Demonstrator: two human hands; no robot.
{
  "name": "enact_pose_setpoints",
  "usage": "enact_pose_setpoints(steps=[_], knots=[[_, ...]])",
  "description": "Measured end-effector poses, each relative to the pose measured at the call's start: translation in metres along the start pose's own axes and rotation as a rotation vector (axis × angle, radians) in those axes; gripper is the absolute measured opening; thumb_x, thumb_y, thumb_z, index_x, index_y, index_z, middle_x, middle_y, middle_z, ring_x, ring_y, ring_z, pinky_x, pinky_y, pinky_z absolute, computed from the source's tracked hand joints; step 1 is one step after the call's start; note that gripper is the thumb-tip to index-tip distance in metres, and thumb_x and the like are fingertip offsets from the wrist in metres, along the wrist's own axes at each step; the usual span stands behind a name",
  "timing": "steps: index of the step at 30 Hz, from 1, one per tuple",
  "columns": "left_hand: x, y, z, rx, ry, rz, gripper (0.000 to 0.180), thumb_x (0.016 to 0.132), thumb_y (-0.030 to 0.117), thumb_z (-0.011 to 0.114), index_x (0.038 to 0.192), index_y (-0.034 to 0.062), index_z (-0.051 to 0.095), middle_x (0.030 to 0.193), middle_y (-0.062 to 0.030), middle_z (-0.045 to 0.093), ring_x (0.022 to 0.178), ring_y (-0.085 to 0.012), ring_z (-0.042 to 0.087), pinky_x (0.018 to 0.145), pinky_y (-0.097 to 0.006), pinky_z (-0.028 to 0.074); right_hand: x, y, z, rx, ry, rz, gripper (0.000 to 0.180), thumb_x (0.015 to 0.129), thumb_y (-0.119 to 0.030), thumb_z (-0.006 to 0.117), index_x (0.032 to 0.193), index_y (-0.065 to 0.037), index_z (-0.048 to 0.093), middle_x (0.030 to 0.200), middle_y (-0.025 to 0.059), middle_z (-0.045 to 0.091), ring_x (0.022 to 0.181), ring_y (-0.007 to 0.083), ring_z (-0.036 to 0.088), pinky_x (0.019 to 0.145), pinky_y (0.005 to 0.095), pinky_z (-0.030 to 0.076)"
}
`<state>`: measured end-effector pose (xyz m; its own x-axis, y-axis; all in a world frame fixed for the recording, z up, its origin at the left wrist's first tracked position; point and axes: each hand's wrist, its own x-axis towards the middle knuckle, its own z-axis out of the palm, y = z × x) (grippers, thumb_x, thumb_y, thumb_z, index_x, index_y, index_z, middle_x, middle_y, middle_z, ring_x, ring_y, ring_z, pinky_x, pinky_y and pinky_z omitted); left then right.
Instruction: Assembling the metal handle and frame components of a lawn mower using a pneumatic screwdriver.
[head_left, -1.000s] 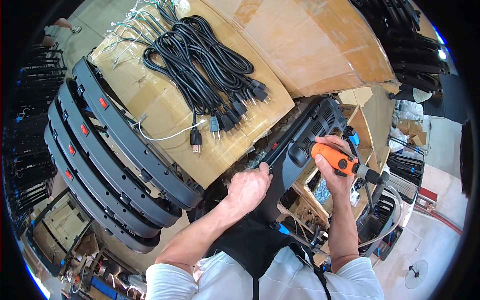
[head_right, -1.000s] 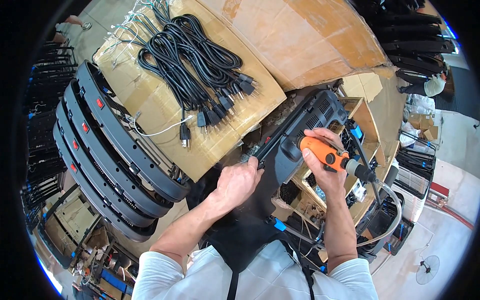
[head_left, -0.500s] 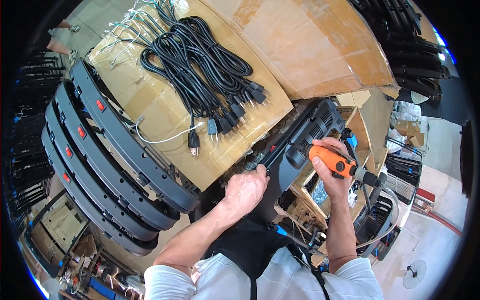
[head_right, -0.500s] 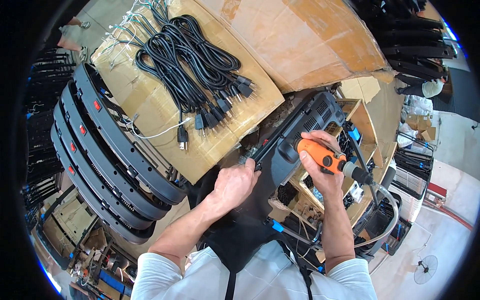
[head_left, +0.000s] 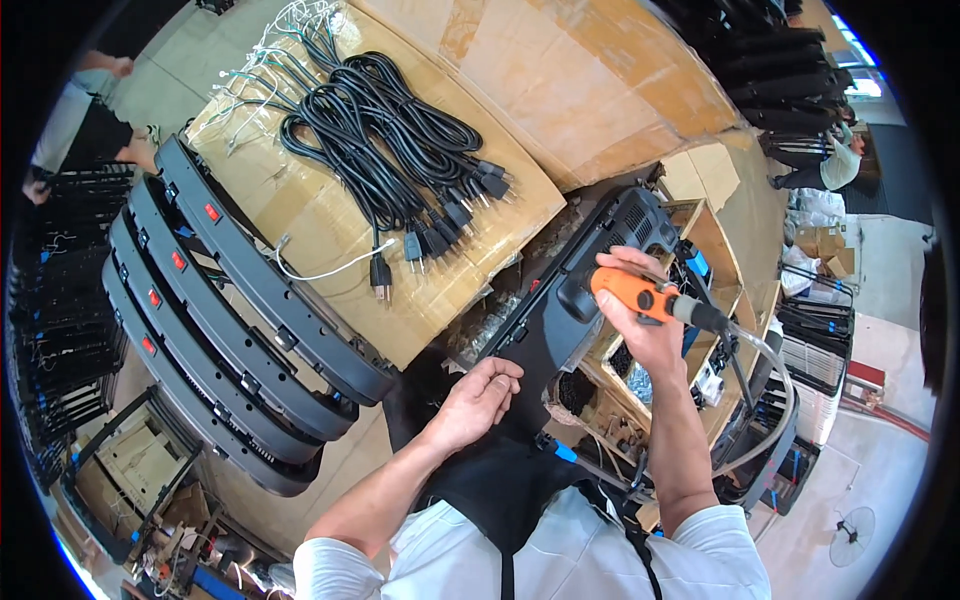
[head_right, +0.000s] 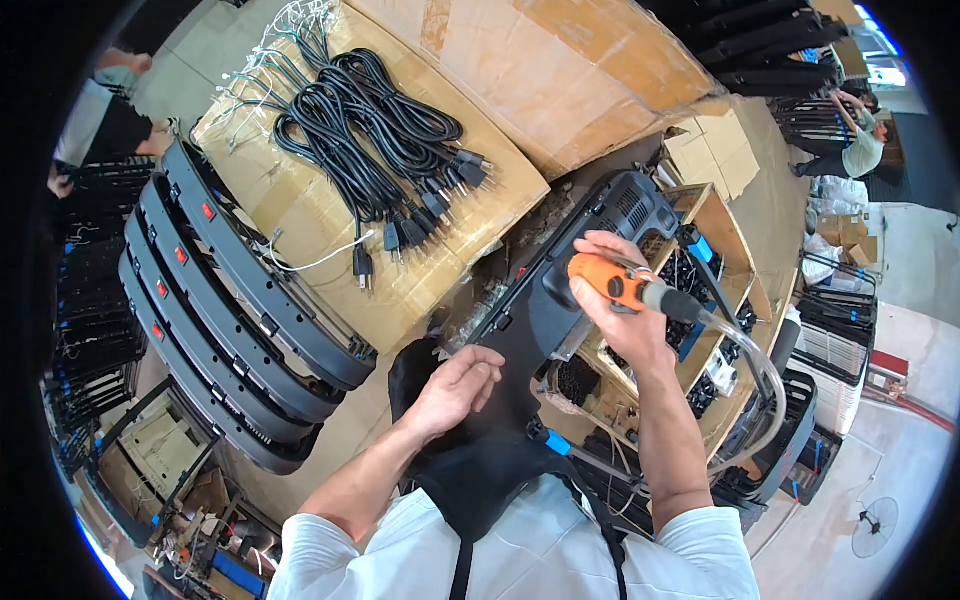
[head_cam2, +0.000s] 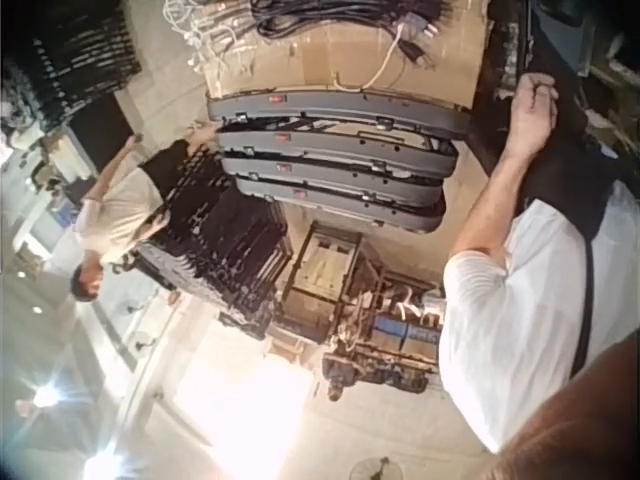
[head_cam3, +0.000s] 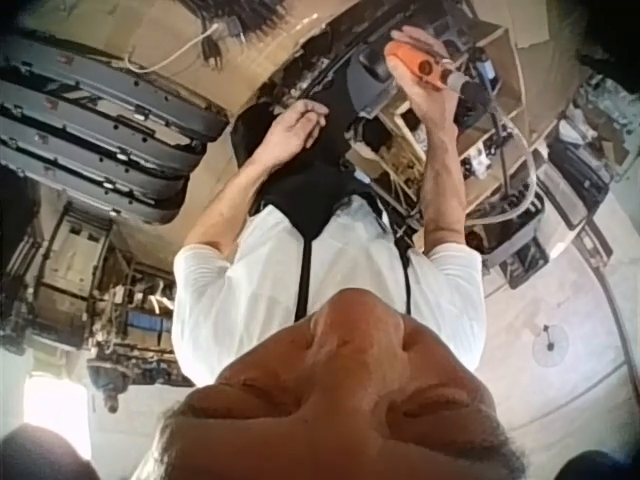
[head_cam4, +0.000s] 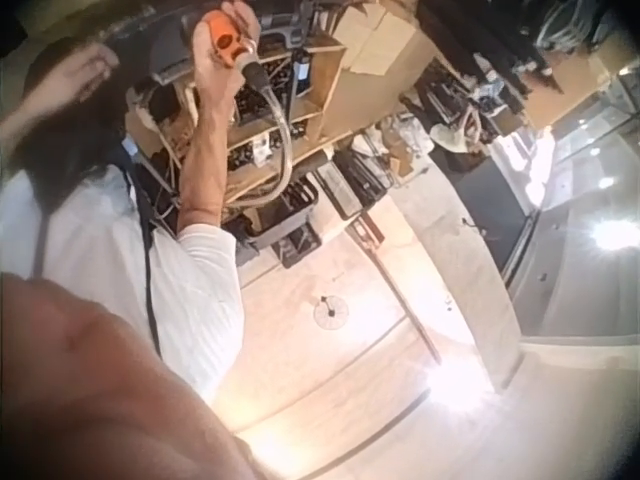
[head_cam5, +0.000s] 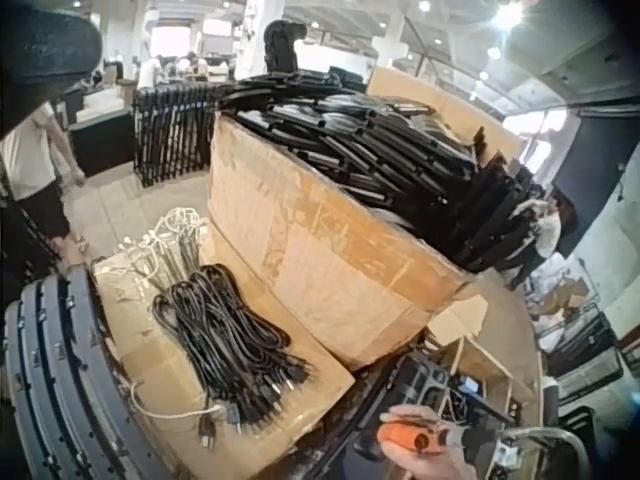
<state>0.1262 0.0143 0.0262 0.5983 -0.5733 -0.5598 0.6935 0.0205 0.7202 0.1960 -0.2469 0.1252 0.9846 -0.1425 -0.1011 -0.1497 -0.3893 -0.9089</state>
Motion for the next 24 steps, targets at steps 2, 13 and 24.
enact_pose_setpoints(steps=[2, 13, 24], knots=[[-0.007, -0.001, 0.007, -0.311, -0.054, -0.07, 0.024, 0.114, 0.022, 0.05, 0.124, 0.0034, 0.063, 0.086, -0.0017, 0.063, 0.073, -0.0115, 0.057, 0.062, -0.025, 0.047, -0.021, -0.004, -0.004, 0.03, 0.083, -0.048, 0.053, 0.088, -0.001, 0.078, 0.137, 0.002, 0.057, 0.13, 0.0151, 0.071, 0.122, 0.0219, 0.067, 0.109, 0.0365, 0.052], [-0.025, -0.03, 0.064, -0.552, -0.088, -0.282, 0.031, 0.115, 0.032, 0.048, 0.119, 0.0063, 0.065, 0.084, -0.0022, 0.064, 0.068, -0.0125, 0.058, 0.062, -0.026, 0.048, -0.181, -0.001, -0.033, 0.262, 0.242, 0.047, 0.058, 0.088, -0.012, 0.079, 0.137, 0.002, 0.053, 0.127, 0.0205, 0.072, 0.121, 0.0278, 0.068, 0.11, 0.043, 0.05], [-0.074, -0.093, 0.103, -0.376, -0.044, -0.214, 0.025, 0.112, 0.031, 0.057, 0.103, 0.0079, 0.063, 0.075, -0.0016, 0.06, 0.062, -0.0104, 0.052, 0.051, -0.025, 0.037, -0.291, 0.032, -0.042, 0.413, 0.271, 0.0, 0.056, 0.089, -0.012, 0.08, 0.137, 0.002, 0.055, 0.129, 0.02, 0.071, 0.122, 0.0272, 0.067, 0.111, 0.0434, 0.051]])
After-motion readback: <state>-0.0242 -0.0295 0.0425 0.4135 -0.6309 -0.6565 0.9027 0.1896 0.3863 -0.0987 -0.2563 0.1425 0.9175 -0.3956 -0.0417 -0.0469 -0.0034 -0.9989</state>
